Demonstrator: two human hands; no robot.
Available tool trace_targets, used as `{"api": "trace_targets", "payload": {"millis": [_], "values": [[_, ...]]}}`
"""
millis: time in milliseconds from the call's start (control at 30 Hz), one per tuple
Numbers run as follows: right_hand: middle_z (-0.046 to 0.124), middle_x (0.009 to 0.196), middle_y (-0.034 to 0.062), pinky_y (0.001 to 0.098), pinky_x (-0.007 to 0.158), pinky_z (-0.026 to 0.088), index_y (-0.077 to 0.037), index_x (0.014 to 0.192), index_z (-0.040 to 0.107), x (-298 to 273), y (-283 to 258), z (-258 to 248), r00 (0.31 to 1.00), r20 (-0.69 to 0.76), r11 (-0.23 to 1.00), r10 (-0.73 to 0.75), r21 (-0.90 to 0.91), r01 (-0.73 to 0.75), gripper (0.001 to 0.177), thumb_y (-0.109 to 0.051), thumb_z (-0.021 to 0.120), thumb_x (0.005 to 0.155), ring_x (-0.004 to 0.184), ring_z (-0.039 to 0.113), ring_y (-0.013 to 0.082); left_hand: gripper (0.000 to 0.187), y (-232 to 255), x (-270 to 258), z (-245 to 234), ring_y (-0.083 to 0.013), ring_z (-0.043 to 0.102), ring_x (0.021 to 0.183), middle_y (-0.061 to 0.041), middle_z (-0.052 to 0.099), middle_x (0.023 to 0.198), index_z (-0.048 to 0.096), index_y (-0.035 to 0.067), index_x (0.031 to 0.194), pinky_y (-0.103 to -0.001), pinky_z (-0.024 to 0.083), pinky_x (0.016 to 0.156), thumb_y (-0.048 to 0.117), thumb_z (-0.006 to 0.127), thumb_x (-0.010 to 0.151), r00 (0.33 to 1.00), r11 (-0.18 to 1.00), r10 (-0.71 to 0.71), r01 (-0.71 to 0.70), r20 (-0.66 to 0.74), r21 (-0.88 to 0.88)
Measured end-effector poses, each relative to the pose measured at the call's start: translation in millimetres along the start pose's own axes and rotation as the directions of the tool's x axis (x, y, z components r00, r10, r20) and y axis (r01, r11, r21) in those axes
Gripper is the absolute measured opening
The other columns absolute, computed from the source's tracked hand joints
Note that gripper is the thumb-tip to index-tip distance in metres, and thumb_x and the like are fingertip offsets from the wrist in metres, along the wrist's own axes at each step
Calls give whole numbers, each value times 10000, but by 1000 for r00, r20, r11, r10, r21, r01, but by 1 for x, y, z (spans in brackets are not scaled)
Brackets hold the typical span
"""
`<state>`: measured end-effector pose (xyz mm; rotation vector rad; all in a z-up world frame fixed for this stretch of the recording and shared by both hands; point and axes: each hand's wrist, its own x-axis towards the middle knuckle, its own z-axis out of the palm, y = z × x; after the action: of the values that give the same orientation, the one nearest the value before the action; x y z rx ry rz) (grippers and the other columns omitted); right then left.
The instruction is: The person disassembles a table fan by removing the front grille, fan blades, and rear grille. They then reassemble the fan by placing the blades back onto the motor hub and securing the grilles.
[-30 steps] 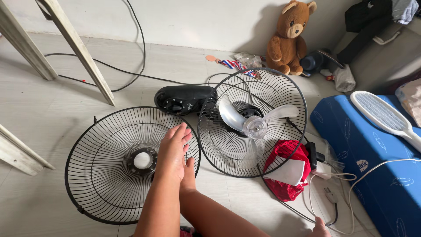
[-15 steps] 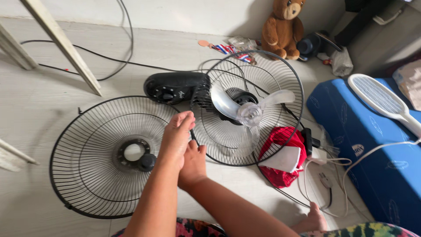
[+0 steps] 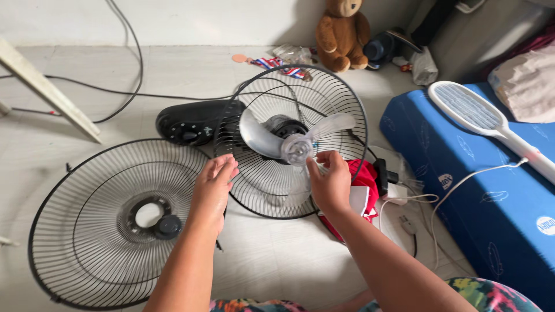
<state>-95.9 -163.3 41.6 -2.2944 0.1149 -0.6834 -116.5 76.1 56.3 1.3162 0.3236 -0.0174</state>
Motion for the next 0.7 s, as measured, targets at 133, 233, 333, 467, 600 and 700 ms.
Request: {"api": "trace_targets", "payload": {"millis": [133,233,333,467,600,700], "values": [[734,1043,151,397,871,535,-7,1140,655,16,16,3,976,106,978,189,67,-197,469,-398,733,893,991,694,281,451,-9,3,25,-168,630,1199,-50,692,1297,647,84,1299,-359,429,1060,334,645,924,997,997,-73,73,-9,5],[726,1071,163,397,866,530,10,1205,622,17,22,15,960,176,974,216,25,-224,559,-456,715,909,1001,691,290,501,-19,6,39,-184,635,1173,-81,700,1290,599,68,1337,-375,448,1053,329,656,913,996,996,-90,90,-2,20],[732,1044,163,385,829,549,12,1241,588,18,22,23,937,211,955,279,42,-294,609,-478,706,899,944,712,286,563,-24,11,50,-195,625,1202,-93,665,1325,534,58,1392,-371,434,1079,340,660,921,992,991,-126,126,-12,37],[747,1007,162,376,806,558,1,1258,567,21,26,30,911,221,921,348,100,-377,615,-477,707,897,895,727,274,639,-32,17,61,-202,609,1254,-113,641,1384,458,67,1464,-398,426,1090,336,657,920,987,985,-162,161,14,54],[741,944,145,361,753,557,-9,1228,573,21,34,39,895,228,890,383,167,-423,565,-448,711,902,826,719,244,719,-42,21,74,-197,537,1339,-98,596,1463,361,116,1535,-399,397,1111,334,650,913,977,979,-202,199,72,43],[736,893,132,353,714,554,-15,1214,577,21,39,43,881,246,859,405,228,-459,539,-432,714,901,783,702,223,750,-49,26,87,-190,489,1378,-85,558,1491,307,150,1570,-399,386,1113,333,643,924,974,977,-208,202,95,63]]}}
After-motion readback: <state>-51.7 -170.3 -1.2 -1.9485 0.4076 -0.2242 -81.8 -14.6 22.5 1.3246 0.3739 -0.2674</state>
